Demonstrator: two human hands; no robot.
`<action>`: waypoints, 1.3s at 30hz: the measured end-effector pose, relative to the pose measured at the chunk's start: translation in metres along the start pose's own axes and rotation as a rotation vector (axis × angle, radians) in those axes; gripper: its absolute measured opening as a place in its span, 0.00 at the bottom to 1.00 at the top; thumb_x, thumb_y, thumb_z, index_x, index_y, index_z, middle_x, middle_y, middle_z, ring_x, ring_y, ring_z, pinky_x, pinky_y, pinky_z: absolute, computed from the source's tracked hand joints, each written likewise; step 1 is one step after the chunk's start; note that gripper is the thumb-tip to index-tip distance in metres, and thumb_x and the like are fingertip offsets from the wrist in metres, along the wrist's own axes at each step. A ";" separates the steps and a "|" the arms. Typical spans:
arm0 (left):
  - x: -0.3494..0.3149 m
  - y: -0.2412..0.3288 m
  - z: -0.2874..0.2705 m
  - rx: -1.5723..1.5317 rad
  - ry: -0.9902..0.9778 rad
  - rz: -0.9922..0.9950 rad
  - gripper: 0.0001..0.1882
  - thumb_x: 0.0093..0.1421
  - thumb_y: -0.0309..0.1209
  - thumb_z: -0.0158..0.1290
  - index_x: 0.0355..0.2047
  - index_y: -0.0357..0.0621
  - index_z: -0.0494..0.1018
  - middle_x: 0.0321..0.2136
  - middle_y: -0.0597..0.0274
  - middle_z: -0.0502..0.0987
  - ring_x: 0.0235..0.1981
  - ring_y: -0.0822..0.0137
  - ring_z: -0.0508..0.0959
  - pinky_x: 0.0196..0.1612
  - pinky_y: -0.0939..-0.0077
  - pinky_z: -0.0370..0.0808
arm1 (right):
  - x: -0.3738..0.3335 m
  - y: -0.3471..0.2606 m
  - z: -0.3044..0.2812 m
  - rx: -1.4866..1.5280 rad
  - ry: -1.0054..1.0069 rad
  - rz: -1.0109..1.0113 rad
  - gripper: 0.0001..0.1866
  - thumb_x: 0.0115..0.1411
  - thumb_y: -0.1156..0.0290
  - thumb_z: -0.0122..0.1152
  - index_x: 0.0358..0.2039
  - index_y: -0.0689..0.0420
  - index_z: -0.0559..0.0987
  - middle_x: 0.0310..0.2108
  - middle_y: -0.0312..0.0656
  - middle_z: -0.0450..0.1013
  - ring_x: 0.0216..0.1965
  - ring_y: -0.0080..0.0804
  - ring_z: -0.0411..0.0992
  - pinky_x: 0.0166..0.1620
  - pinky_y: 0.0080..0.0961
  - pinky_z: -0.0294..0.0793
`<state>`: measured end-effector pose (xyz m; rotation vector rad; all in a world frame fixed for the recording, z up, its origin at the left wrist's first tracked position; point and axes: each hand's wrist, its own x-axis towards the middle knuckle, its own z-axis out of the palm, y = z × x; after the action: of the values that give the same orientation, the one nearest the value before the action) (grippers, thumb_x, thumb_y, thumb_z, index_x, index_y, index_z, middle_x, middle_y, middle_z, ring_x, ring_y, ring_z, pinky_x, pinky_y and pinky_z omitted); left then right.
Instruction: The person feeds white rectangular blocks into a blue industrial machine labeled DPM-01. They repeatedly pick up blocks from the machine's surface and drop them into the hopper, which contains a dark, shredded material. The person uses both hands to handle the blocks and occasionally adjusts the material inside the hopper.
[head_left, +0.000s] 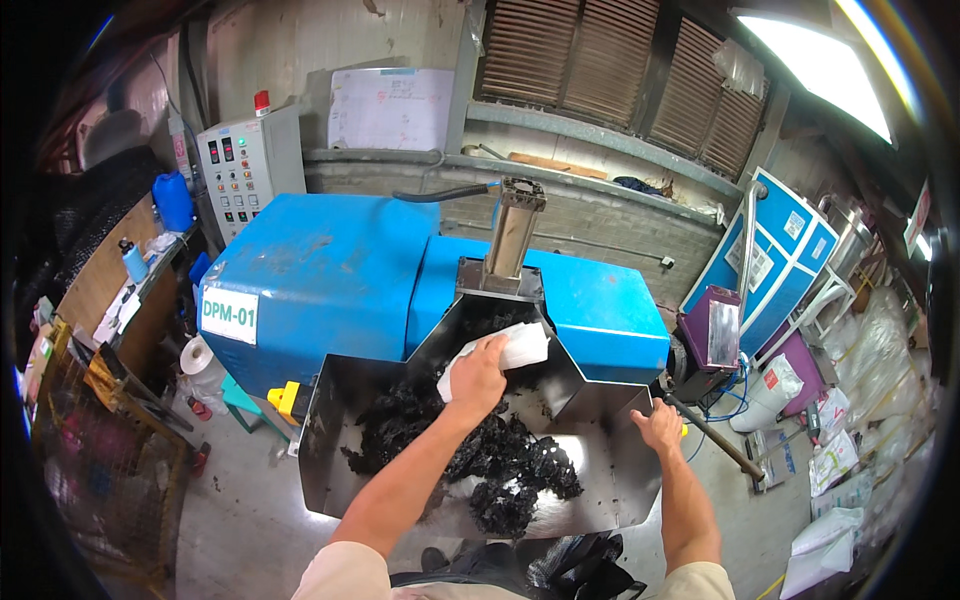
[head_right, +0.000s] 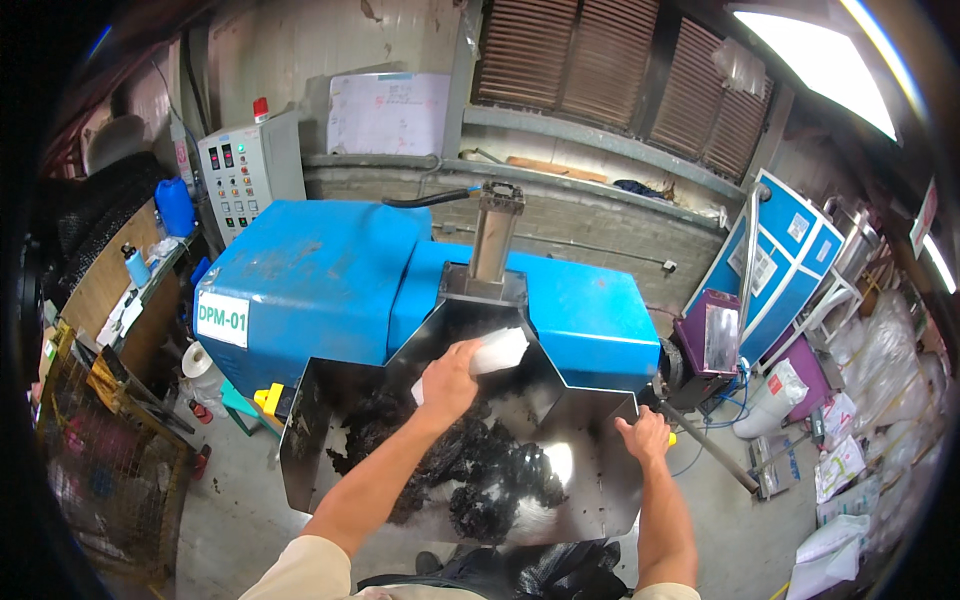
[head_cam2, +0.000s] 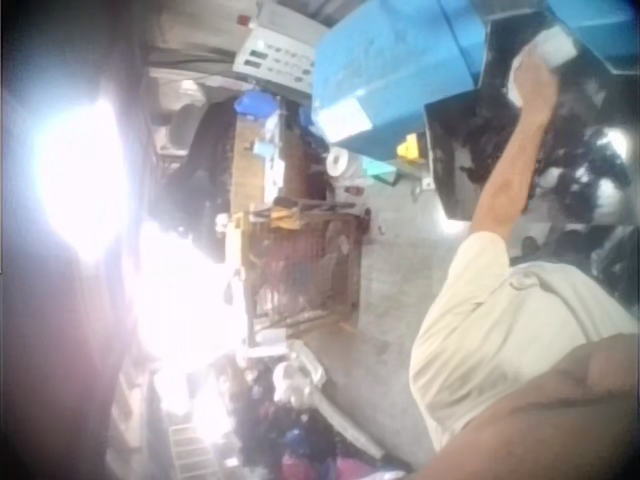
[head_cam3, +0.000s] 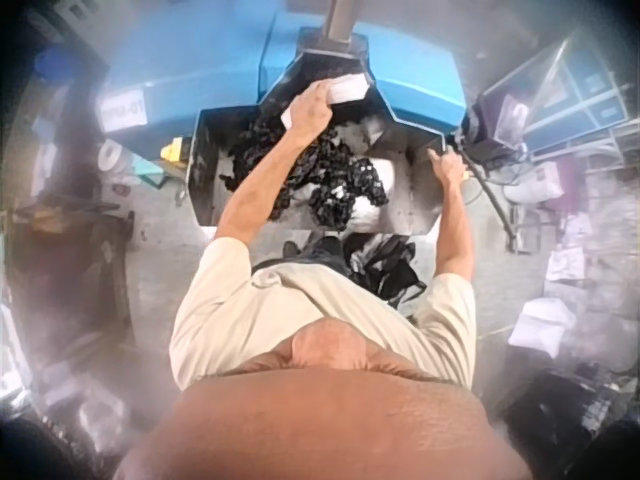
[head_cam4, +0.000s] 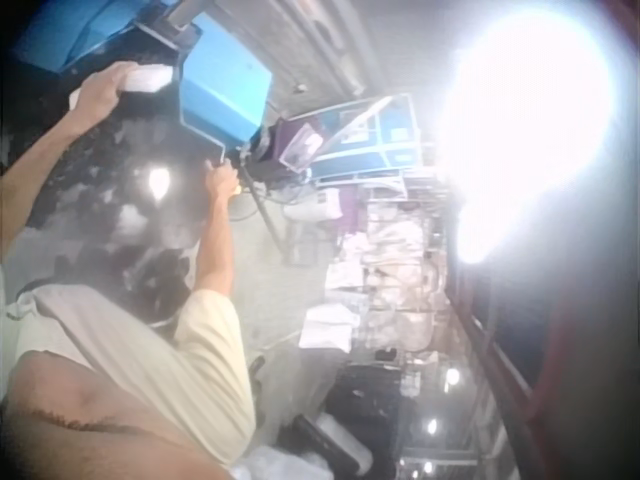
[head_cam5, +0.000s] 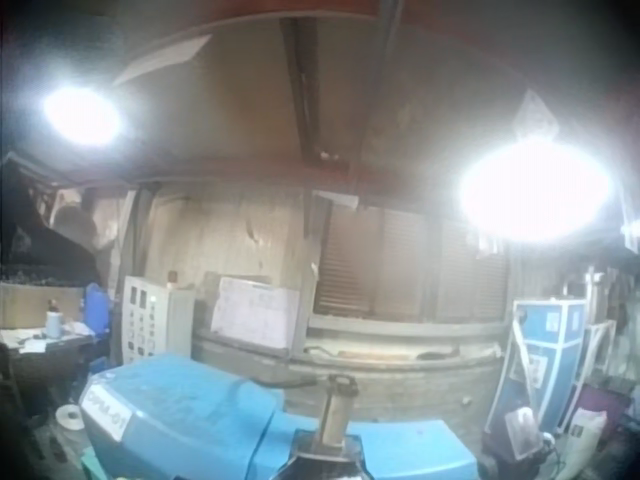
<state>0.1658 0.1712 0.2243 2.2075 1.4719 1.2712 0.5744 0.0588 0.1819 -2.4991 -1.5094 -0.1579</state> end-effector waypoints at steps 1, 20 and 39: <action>0.001 0.006 0.007 0.002 -0.010 0.000 0.26 0.59 0.20 0.53 0.58 0.52 0.77 0.54 0.56 0.82 0.47 0.46 0.84 0.51 0.52 0.80 | 0.000 0.002 -0.002 -0.002 0.014 -0.004 0.32 0.58 0.44 0.73 0.51 0.59 0.83 0.47 0.56 0.82 0.54 0.57 0.77 0.58 0.54 0.75; -0.016 0.008 0.043 0.021 -0.060 0.007 0.26 0.59 0.22 0.54 0.58 0.49 0.76 0.55 0.57 0.81 0.53 0.50 0.83 0.58 0.55 0.76 | -0.004 -0.005 -0.011 0.053 -0.080 0.048 0.35 0.58 0.43 0.72 0.55 0.58 0.81 0.50 0.61 0.80 0.58 0.60 0.74 0.63 0.55 0.70; -0.015 0.000 0.028 -0.022 -0.083 -0.011 0.27 0.58 0.20 0.53 0.59 0.49 0.78 0.56 0.54 0.82 0.50 0.46 0.84 0.55 0.53 0.78 | -0.004 -0.006 -0.008 0.039 -0.028 0.037 0.31 0.58 0.45 0.73 0.51 0.58 0.83 0.47 0.57 0.82 0.56 0.57 0.76 0.61 0.52 0.73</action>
<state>0.1850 0.1669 0.1990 2.2068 1.4311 1.1715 0.5676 0.0563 0.1897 -2.5067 -1.4616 -0.0874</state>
